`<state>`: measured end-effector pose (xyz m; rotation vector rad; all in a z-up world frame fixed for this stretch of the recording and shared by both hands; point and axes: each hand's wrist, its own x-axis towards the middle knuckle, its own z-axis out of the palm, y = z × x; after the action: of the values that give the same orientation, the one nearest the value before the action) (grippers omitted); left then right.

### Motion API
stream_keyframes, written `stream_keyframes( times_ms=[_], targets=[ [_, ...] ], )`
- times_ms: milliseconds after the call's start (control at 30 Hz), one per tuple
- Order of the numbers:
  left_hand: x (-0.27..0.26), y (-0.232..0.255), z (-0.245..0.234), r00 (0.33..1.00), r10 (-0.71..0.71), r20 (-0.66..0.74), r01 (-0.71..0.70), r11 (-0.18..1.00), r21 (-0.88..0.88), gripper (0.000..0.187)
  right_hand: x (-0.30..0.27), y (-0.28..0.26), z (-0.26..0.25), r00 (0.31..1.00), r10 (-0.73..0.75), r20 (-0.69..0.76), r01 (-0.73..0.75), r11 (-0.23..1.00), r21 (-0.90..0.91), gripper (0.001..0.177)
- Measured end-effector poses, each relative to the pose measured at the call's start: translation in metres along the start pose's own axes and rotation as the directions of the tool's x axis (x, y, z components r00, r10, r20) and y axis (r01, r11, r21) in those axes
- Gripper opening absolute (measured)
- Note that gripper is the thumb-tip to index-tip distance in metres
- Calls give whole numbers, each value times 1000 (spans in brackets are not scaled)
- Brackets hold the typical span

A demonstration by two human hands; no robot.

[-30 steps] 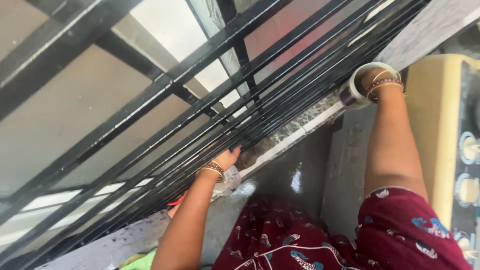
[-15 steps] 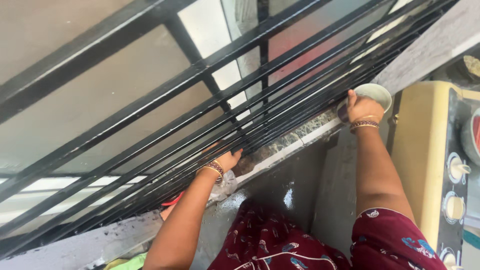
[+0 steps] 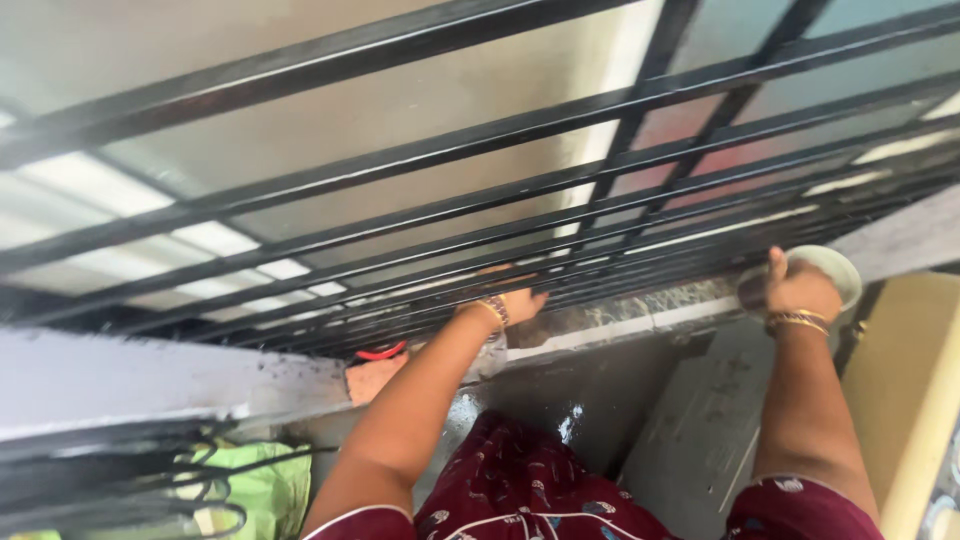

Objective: The person scrubs a black metal window grille with a blue sponge, repeatedly dipping it into a white cup of water. The person wipes the horizontal bars and the window sill, moving along the length of the grille.

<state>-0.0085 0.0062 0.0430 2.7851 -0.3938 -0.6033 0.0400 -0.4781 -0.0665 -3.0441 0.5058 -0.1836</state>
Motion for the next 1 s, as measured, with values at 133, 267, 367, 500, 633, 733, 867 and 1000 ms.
stream_keyframes(
  times_ms=[133,267,367,500,633,733,867,1000],
  targets=[
    [-2,-2,4,997,14,-70,-13,1000,12,45,-17,4,-27,947,-85,-310,132,982,136,39],
    [-9,-4,5,996,-26,-86,17,994,-107,44,-35,1,-44,952,127,-277,78,777,625,29],
    [-14,-4,7,995,-21,-100,4,987,-162,41,-59,-18,-43,949,179,260,-314,458,832,26],
    [-25,-13,15,993,26,-111,-42,988,-146,32,-124,-60,-27,839,-128,529,-538,-36,842,36],
    [-52,-25,38,878,127,-461,-118,992,48,46,-176,-104,-4,728,-94,679,-655,198,729,39],
    [-76,-38,51,919,37,-392,-98,986,-137,57,-202,-111,3,755,-62,653,-524,540,658,43],
    [-117,-59,58,850,4,-527,-39,998,-55,71,-209,-99,-2,934,-164,318,1,889,457,54],
    [-155,-77,52,638,111,-762,-101,993,61,71,-212,-110,-19,885,-157,438,88,981,174,36]
  ],
)
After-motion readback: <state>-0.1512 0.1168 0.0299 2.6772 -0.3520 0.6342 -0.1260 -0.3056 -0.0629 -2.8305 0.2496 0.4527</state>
